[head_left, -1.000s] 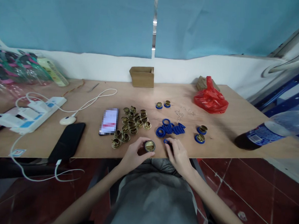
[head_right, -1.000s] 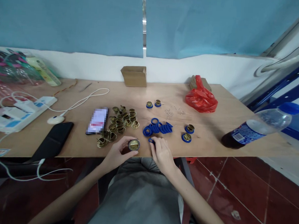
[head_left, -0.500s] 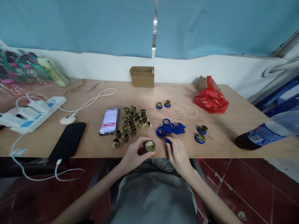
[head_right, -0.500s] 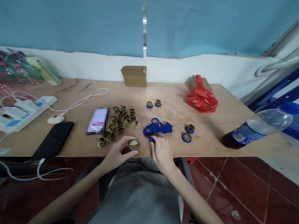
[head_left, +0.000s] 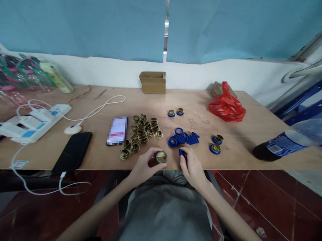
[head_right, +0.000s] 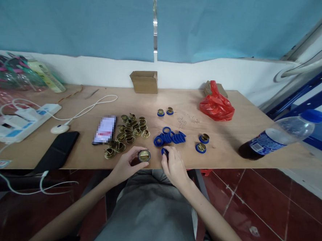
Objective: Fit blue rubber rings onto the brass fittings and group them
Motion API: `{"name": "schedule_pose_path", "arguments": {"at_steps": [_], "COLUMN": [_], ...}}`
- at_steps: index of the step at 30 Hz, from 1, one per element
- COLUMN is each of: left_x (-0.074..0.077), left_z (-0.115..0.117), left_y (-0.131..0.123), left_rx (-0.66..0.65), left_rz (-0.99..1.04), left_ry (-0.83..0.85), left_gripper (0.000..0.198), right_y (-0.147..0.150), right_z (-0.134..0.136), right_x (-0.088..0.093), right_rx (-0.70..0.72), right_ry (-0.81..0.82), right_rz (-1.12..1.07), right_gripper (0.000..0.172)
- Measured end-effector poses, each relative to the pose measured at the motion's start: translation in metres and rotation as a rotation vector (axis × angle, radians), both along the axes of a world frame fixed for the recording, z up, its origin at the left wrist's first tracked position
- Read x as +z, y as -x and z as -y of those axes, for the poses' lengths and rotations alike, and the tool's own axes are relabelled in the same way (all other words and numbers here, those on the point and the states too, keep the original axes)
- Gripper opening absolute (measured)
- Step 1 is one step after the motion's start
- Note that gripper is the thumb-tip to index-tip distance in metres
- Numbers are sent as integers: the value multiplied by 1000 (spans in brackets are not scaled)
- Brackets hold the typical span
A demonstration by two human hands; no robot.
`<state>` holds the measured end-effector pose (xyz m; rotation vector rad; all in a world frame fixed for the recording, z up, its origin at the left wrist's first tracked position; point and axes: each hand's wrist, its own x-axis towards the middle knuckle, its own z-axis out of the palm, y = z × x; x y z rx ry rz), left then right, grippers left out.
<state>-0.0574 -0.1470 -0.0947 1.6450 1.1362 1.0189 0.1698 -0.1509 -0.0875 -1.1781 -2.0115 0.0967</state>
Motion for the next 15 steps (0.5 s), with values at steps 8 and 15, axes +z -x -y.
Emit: {"name": "schedule_pose_path", "arguments": {"at_steps": [8, 15], "left_x": [2, 4], "left_z": [0, 0], "left_y": [0, 0], "left_rx": [-2, 1], "left_rz": [4, -4], "left_ry": [-1, 1], "left_gripper": [38, 37], "right_y": [-2, -2], "right_z": [0, 1], "right_x": [-1, -2], "right_rx": [40, 56], "right_ry": [71, 15], "right_rz": [-58, -73], "right_gripper": [27, 31]}}
